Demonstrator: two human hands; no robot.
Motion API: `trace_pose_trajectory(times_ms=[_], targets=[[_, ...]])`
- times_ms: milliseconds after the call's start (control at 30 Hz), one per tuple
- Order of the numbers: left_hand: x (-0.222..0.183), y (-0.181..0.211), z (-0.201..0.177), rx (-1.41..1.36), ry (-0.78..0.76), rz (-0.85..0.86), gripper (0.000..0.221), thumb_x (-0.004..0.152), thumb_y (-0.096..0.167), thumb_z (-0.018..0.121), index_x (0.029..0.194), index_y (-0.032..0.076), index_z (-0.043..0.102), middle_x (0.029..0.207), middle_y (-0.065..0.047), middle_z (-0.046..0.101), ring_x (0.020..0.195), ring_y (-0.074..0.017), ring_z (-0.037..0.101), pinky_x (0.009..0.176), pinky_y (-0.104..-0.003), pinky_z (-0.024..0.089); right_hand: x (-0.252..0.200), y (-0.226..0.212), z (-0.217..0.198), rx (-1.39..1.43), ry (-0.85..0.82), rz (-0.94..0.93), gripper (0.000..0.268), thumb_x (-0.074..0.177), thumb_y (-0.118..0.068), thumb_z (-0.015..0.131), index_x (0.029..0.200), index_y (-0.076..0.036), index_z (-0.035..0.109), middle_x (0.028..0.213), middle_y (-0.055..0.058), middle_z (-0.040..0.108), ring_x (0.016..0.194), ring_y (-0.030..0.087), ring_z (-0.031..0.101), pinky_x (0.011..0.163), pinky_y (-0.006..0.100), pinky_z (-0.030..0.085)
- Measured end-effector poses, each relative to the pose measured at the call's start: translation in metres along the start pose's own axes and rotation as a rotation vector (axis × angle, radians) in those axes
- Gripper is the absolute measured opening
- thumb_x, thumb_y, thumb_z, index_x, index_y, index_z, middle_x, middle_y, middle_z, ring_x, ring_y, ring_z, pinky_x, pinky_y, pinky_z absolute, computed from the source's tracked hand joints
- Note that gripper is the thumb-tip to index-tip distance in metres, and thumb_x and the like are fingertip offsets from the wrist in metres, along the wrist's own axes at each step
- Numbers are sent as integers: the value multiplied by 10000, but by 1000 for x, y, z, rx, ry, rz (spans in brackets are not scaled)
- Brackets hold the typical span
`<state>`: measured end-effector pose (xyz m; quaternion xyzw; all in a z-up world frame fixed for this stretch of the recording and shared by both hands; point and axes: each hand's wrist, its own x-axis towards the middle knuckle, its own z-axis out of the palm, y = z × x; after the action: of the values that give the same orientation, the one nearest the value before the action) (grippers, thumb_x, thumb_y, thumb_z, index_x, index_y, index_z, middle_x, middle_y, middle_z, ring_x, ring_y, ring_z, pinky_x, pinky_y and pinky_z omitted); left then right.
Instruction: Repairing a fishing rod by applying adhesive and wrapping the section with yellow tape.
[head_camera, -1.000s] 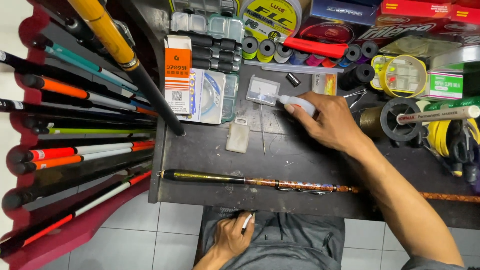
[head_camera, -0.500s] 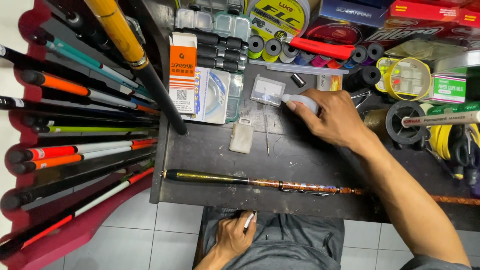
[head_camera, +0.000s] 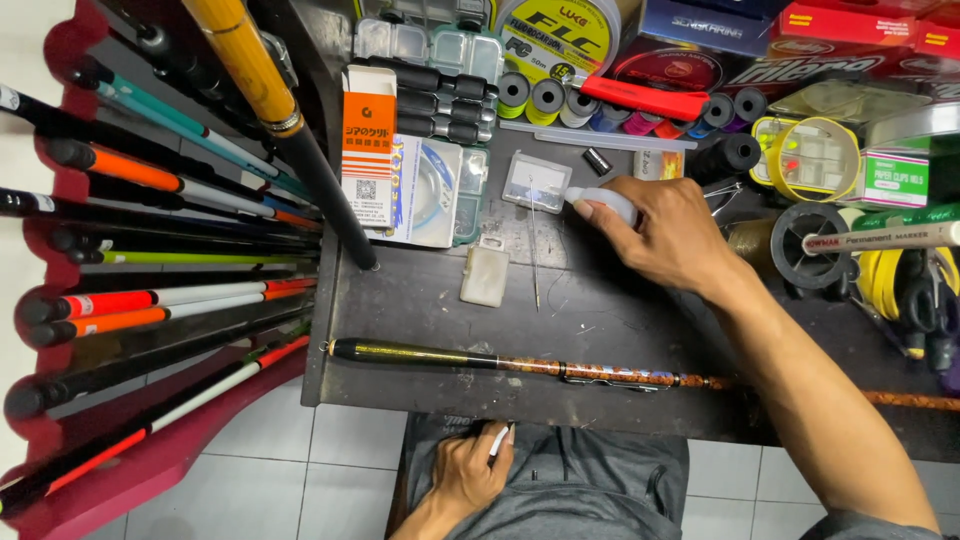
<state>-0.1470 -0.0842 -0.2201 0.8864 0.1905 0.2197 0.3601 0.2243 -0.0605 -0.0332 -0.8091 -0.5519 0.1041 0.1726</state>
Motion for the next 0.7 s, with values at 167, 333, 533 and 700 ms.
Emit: trace_pose_trajectory(times_ms=[167, 333, 533, 700], targets=[[0, 0, 1, 2, -1, 2, 135, 968, 197, 604, 1008, 101, 691, 519, -29, 602, 345, -226, 561, 331, -366, 438, 0, -1, -1, 6, 18, -33, 306, 1041, -342, 623, 1069, -70, 761, 691, 160, 684, 517, 384, 570, 546, 466, 419], [-1, -1, 2, -19, -2, 5, 155, 971, 184, 586, 1031, 84, 688, 567, -16, 616, 361, -214, 565, 339, -352, 437, 0, 0, -1, 17, 9, -15, 337, 1046, -358, 608, 992, -52, 738, 706, 143, 691, 499, 352, 577, 546, 458, 413], [-3, -3, 6, -14, 25, 2, 191, 968, 196, 562, 1023, 77, 701, 639, -29, 675, 398, -240, 603, 354, -356, 447, -12, -1, -5, 317, 16, 208, 246, 1038, -335, 633, 1012, -111, 730, 694, -1, 598, 630, 129, 484, 616, 308, 391], [0, 0, 0, -13, 0, -3, 164, 961, 183, 596, 1036, 83, 702, 557, -46, 628, 379, -260, 586, 366, -375, 451, -38, -7, 4, 568, 53, 232, 228, 1049, -304, 583, 1101, -100, 670, 894, -18, 725, 783, 85, 565, 757, 255, 424]])
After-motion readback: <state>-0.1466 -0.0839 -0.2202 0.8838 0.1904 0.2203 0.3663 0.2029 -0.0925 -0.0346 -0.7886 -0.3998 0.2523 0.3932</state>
